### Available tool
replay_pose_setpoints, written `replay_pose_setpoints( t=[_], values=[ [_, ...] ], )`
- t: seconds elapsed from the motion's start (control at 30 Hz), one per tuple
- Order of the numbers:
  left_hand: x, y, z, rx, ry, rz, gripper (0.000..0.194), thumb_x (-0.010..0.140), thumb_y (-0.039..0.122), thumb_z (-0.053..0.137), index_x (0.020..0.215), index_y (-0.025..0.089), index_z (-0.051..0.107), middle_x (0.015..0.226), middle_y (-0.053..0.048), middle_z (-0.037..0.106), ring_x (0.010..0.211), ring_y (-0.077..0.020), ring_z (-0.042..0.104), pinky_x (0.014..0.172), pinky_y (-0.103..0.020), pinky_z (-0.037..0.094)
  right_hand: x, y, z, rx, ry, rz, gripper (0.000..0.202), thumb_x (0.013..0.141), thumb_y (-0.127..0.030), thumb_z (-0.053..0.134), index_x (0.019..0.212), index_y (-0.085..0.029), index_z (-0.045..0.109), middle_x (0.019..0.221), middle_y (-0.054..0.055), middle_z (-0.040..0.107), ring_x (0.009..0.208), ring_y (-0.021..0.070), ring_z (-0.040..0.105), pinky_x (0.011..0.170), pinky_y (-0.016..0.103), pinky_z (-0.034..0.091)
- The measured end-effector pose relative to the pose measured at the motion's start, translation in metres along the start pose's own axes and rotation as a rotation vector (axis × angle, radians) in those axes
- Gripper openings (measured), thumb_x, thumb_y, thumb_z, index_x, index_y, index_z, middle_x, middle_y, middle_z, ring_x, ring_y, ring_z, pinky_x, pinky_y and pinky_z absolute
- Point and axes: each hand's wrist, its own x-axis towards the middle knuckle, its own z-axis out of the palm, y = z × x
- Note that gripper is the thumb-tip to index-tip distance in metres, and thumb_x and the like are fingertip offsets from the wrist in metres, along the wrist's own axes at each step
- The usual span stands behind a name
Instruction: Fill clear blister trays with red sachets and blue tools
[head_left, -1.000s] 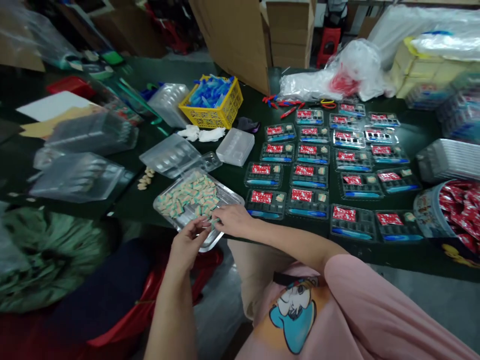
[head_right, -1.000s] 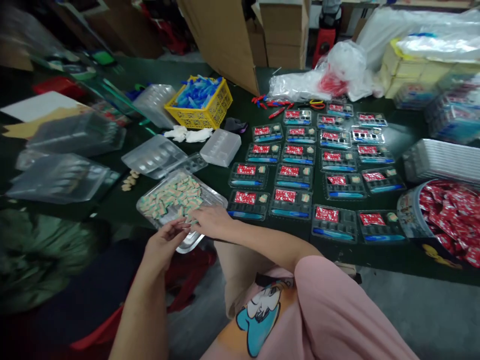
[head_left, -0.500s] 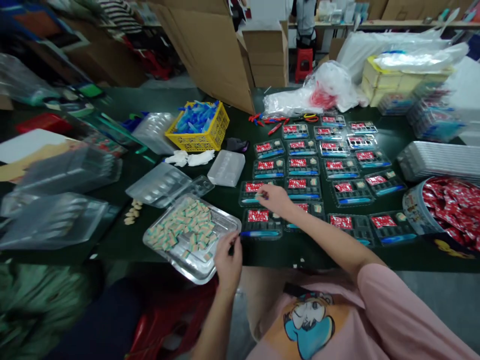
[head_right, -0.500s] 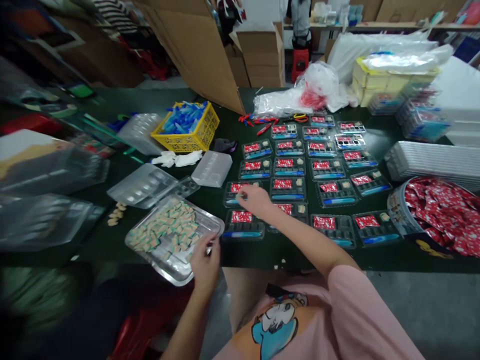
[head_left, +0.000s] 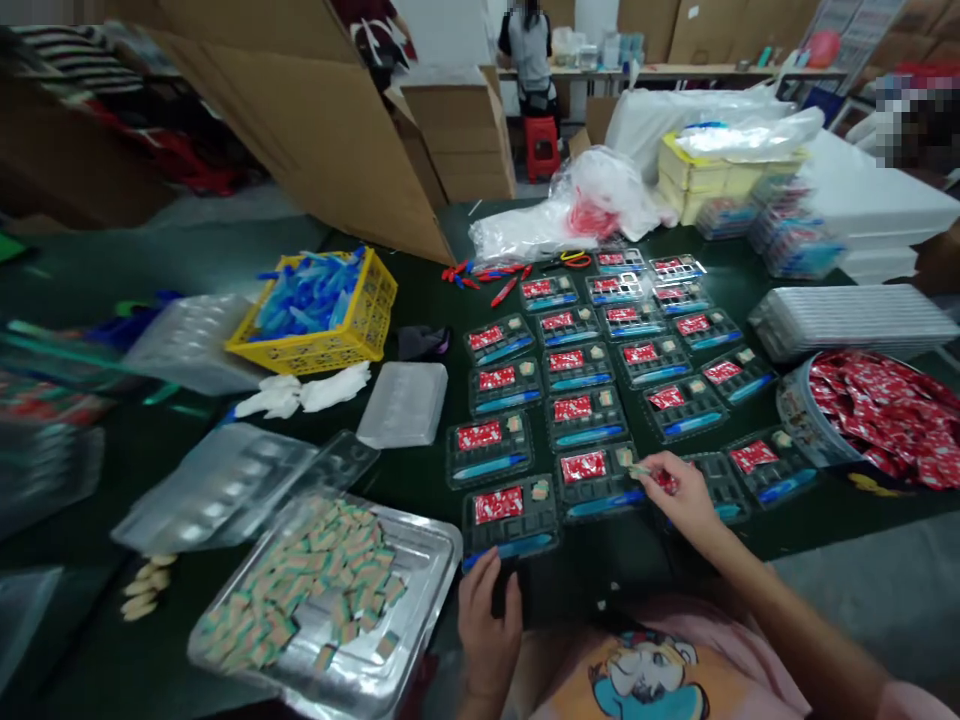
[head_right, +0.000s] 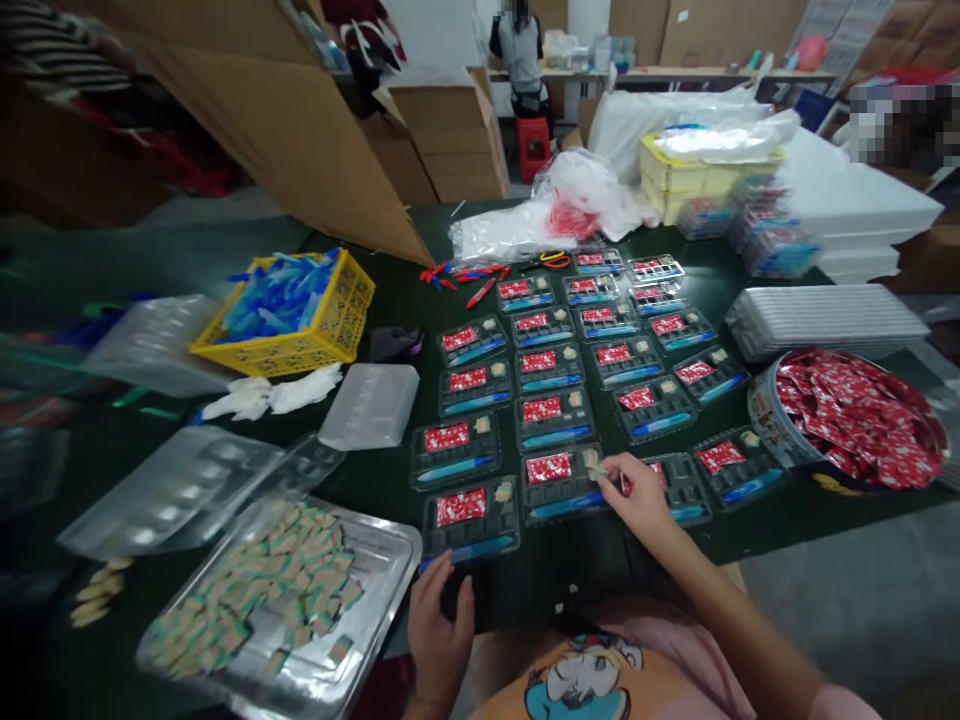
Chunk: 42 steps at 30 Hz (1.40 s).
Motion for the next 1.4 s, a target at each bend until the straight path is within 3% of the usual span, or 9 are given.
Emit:
replay_pose_setpoints(
  t=[0.23, 0.37, 0.7, 0.97, 1.4],
  values=[
    [0.005, -0.001, 0.005, 0.036, -0.034, 0.000, 0.042, 0.088, 0.021, 0.057, 0.130, 0.026, 0.051, 0.117, -0.015, 0.060, 0.109, -0.0290, 0.059, 0.091, -0.052, 0.051, -0.057, 0.024, -0.031, -0.025, 0.195, 0.085, 0.007, 0.086, -0.029, 0.061, 0.088, -0.025, 0.065, 0.080, 0.003, 0.066, 0.072, 0.0199, 0.060, 0.067, 0.032, 0.048],
    [0.010, -0.002, 0.007, 0.040, 0.001, -0.049, 0.045, 0.088, 0.028, 0.057, 0.132, 0.026, 0.050, 0.124, -0.015, 0.058, 0.119, -0.0328, 0.055, 0.100, -0.058, 0.045, -0.066, 0.026, -0.048, -0.006, 0.229, 0.069, 0.009, 0.087, -0.029, 0.060, 0.091, -0.025, 0.067, 0.085, 0.004, 0.068, 0.076, 0.0206, 0.062, 0.071, 0.034, 0.049],
    [0.022, 0.004, 0.013, 0.109, 0.068, 0.027, 0.054, 0.086, 0.037, 0.060, 0.133, 0.014, 0.049, 0.135, -0.020, 0.051, 0.130, -0.0344, 0.047, 0.109, -0.054, 0.037, -0.089, 0.037, -0.082, 0.144, 0.275, -0.006, 0.011, 0.086, -0.027, 0.060, 0.090, -0.020, 0.067, 0.078, 0.001, 0.063, 0.072, 0.0161, 0.057, 0.068, 0.029, 0.044],
    [0.027, 0.013, 0.015, 0.180, 0.016, 0.102, 0.059, 0.086, 0.040, 0.059, 0.136, 0.012, 0.047, 0.138, -0.021, 0.049, 0.132, -0.0335, 0.046, 0.111, -0.050, 0.035, -0.102, 0.053, -0.080, 0.233, 0.305, -0.025, 0.012, 0.085, -0.027, 0.060, 0.088, -0.019, 0.068, 0.076, 0.000, 0.063, 0.069, 0.0152, 0.056, 0.065, 0.027, 0.042],
    [0.034, 0.023, 0.018, 0.202, -0.062, 0.082, 0.061, 0.085, 0.046, 0.057, 0.135, 0.011, 0.048, 0.138, -0.021, 0.048, 0.133, -0.0347, 0.043, 0.112, -0.052, 0.031, -0.115, 0.064, -0.061, 0.277, 0.302, -0.106, 0.011, 0.086, -0.024, 0.059, 0.090, -0.018, 0.067, 0.082, 0.002, 0.065, 0.073, 0.0148, 0.059, 0.073, 0.028, 0.048]
  ],
)
